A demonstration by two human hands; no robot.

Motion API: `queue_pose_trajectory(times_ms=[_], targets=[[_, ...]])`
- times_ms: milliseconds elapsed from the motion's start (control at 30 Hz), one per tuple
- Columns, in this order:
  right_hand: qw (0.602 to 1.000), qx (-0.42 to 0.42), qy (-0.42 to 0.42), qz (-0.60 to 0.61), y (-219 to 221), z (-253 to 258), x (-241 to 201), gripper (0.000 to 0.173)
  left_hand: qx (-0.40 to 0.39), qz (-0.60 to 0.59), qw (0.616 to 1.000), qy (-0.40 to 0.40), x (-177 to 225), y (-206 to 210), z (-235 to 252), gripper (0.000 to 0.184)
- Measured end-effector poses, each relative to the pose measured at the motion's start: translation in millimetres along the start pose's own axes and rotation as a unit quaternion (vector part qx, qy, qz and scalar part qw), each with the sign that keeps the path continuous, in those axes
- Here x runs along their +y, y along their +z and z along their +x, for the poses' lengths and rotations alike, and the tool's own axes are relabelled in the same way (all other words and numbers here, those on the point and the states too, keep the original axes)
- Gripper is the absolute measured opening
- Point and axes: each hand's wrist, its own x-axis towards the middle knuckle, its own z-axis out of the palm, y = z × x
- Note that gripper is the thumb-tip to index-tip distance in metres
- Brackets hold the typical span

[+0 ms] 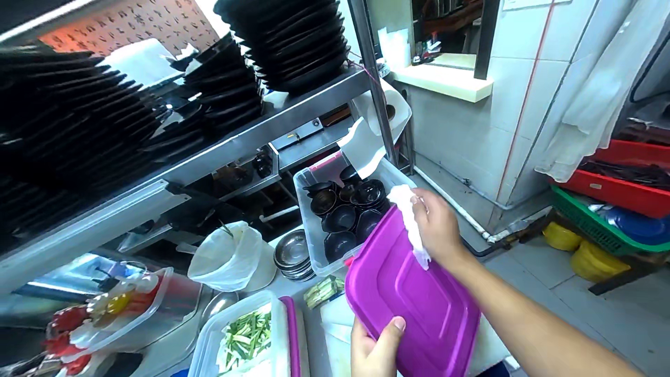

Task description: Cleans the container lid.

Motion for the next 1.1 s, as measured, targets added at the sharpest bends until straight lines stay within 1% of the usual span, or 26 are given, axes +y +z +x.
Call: queue_pose_trajectory(times_ms=[33, 100, 133, 200, 267, 333, 367, 400, 433, 467, 533, 567, 633, 700, 767, 800, 867, 900, 933, 967, 1000, 1033, 1067, 1100], targets=[[1.0, 0.013, 0.028, 0.004, 1, 3, 1, 0.032, 0.002, -0.009, 1.0, -0.005, 0, -2, 1, 0.038], [0.999, 0.041, 0.017, 0.024, 10, -2, -14, 0.032, 0.011, -0.019, 1.0, -0.013, 2, -3, 6, 0.038], [0.998, 0.033, -0.01, 0.047, 15, -13, -25, 0.032, 0.013, -0.017, 1.0, -0.017, 3, -4, 8, 0.039], [0.989, -0.028, -0.085, 0.115, 23, -48, -49, 0.031, 0.007, -0.01, 1.0, -0.012, -1, -8, 12, 0.041], [0.963, -0.083, -0.185, 0.179, 27, -77, -62, 0.027, -0.015, -0.021, 1.0, 0.01, -7, -16, 13, 0.042], [0.939, -0.107, -0.272, 0.181, 25, -78, -56, 0.026, -0.025, -0.031, 0.999, 0.008, -3, -19, 12, 0.042], [0.939, -0.103, -0.29, 0.153, 24, -71, -47, 0.025, -0.021, -0.031, 0.999, -0.006, 0, -19, 10, 0.045], [0.947, -0.087, -0.283, 0.12, 24, -61, -36, 0.025, -0.008, -0.032, 0.999, -0.023, 3, -18, 8, 0.047], [0.961, -0.067, -0.253, 0.09, 25, -48, -23, 0.025, 0.004, -0.036, 0.999, -0.037, 5, -19, 6, 0.049], [0.975, -0.054, -0.208, 0.057, 24, -32, -9, 0.027, 0.007, -0.04, 0.998, -0.04, 6, -20, 6, 0.049], [0.993, -0.071, -0.094, 0.001, 16, -5, 13, 0.03, 0.002, -0.047, 0.998, -0.046, 6, -21, 6, 0.049], [0.995, -0.081, -0.05, -0.007, 11, 1, 19, 0.032, 0.011, -0.048, 0.997, -0.053, 6, -21, 6, 0.049], [0.997, -0.071, -0.019, 0.004, 2, 9, 24, 0.033, 0.049, -0.056, 0.995, -0.062, 4, -20, 13, 0.049], [0.997, -0.042, 0.031, 0.058, -16, 8, 21, 0.035, 0.091, -0.08, 0.99, -0.068, 3, -23, 20, 0.048], [0.978, -0.013, 0.124, 0.165, -41, 7, 14, 0.036, 0.114, -0.103, 0.985, -0.078, 2, -28, 23, 0.048], [0.956, -0.016, 0.169, 0.24, -53, 7, 12, 0.037, 0.122, -0.113, 0.983, -0.081, 0, -31, 24, 0.047], [0.889, -0.045, 0.247, 0.382, -71, 5, 8, 0.036, 0.13, -0.144, 0.978, -0.082, -2, -37, 26, 0.046], [0.857, -0.067, 0.282, 0.427, -75, 1, 5, 0.033, 0.129, -0.16, 0.975, -0.081, -3, -40, 28, 0.045], [0.829, -0.099, 0.301, 0.46, -77, -5, 5, 0.03, 0.127, -0.172, 0.974, -0.08, -3, -42, 29, 0.045], [0.819, -0.136, 0.3, 0.469, -76, -15, 6, 0.025, 0.125, -0.179, 0.973, -0.079, -3, -43, 31, 0.044], [0.833, -0.177, 0.279, 0.443, -72, -26, 8, 0.021, 0.124, -0.181, 0.973, -0.077, -3, -43, 31, 0.043], [0.855, -0.211, 0.25, 0.402, -65, -37, 12, 0.019, 0.12, -0.176, 0.974, -0.076, -2, -42, 32, 0.042], [0.881, -0.236, 0.214, 0.351, -58, -46, 12, 0.018, 0.112, -0.168, 0.977, -0.075, -2, -40, 31, 0.042], [0.906, -0.24, 0.171, 0.304, -50, -55, 11, 0.017, 0.102, -0.16, 0.979, -0.075, -2, -38, 31, 0.041]])
